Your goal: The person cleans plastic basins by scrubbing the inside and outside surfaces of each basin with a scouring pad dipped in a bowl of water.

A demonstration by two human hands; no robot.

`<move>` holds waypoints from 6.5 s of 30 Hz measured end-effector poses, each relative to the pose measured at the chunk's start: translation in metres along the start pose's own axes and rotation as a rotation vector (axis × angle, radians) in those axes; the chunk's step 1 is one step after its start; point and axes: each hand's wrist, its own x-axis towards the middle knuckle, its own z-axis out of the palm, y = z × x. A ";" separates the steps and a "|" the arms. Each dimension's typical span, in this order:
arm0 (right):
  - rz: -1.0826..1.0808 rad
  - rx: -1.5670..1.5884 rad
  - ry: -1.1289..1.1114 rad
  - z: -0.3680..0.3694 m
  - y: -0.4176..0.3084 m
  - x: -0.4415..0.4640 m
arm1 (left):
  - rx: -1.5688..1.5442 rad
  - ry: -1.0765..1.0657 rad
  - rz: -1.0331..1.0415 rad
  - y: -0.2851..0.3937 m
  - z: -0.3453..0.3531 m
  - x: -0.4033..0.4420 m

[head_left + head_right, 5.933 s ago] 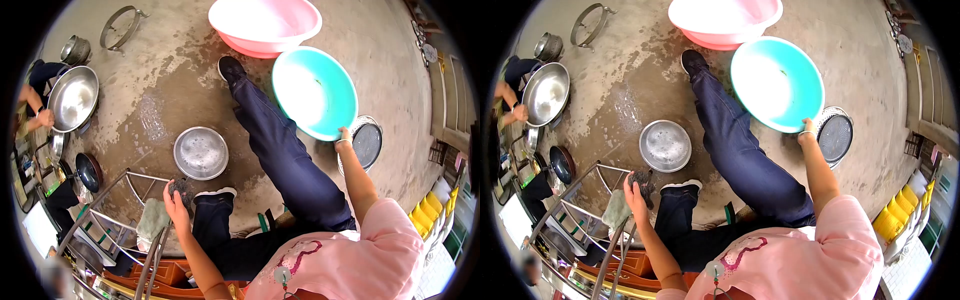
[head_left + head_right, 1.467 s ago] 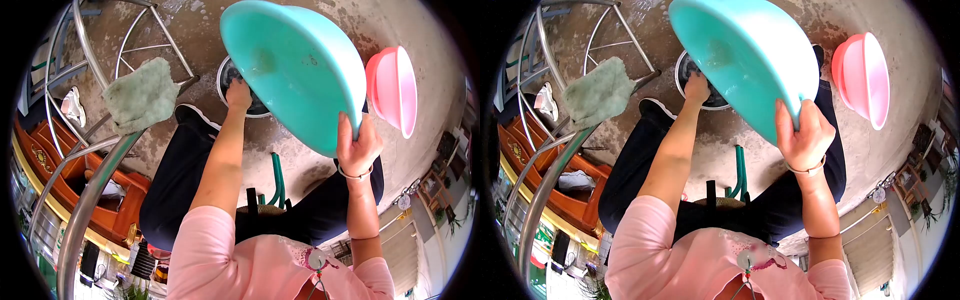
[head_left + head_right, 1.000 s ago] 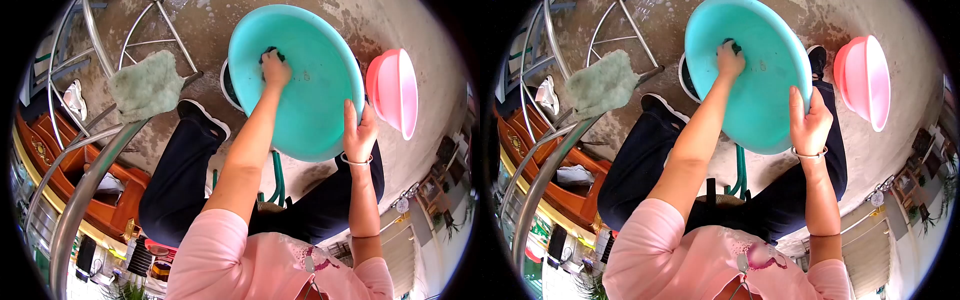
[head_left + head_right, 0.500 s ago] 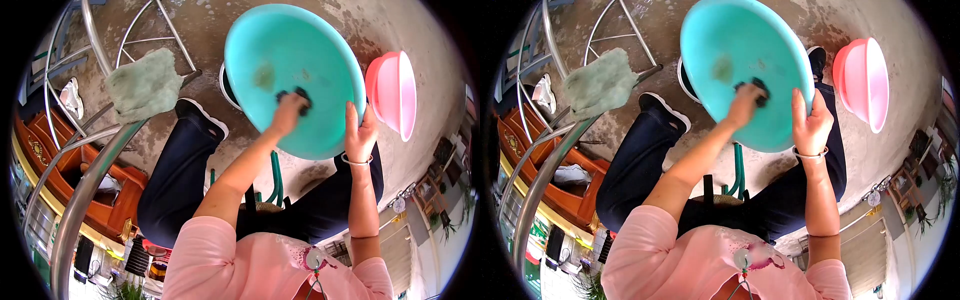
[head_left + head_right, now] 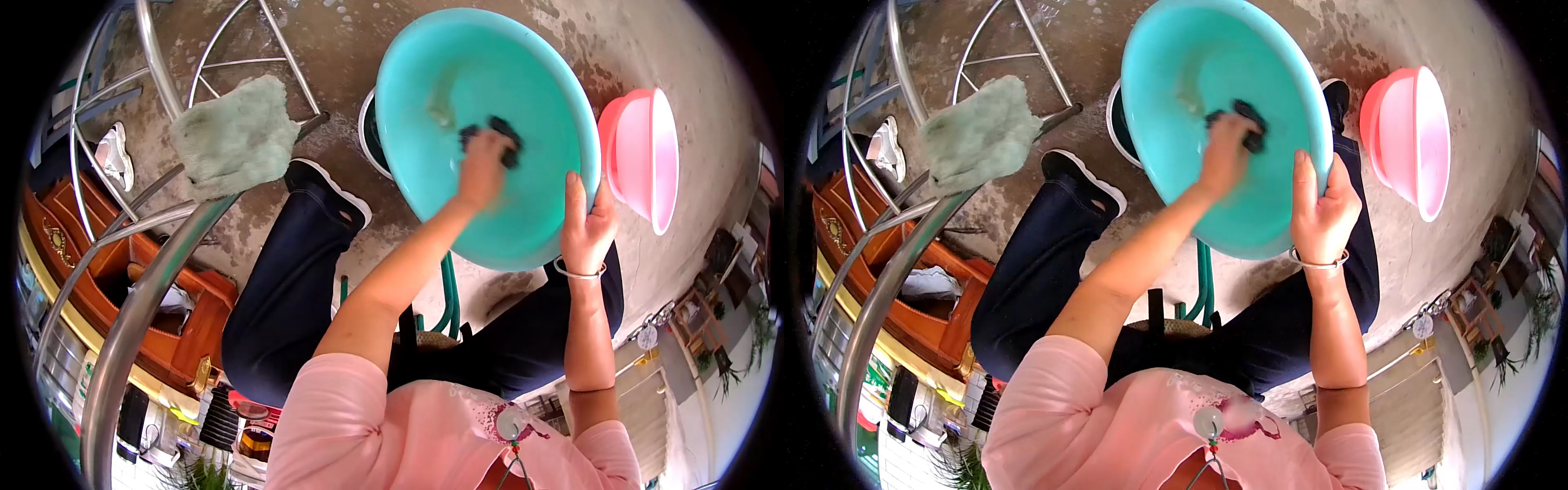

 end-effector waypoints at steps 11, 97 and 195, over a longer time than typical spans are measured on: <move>-0.012 -0.045 -0.014 0.000 0.006 0.002 | -0.145 0.316 0.196 0.037 0.011 0.111; -0.022 0.030 0.020 -0.002 0.007 0.007 | 0.787 -0.489 0.023 -0.082 -0.048 -0.008; 0.284 0.223 -0.099 -0.004 0.037 0.012 | 0.200 -0.467 0.311 0.051 -0.092 -0.117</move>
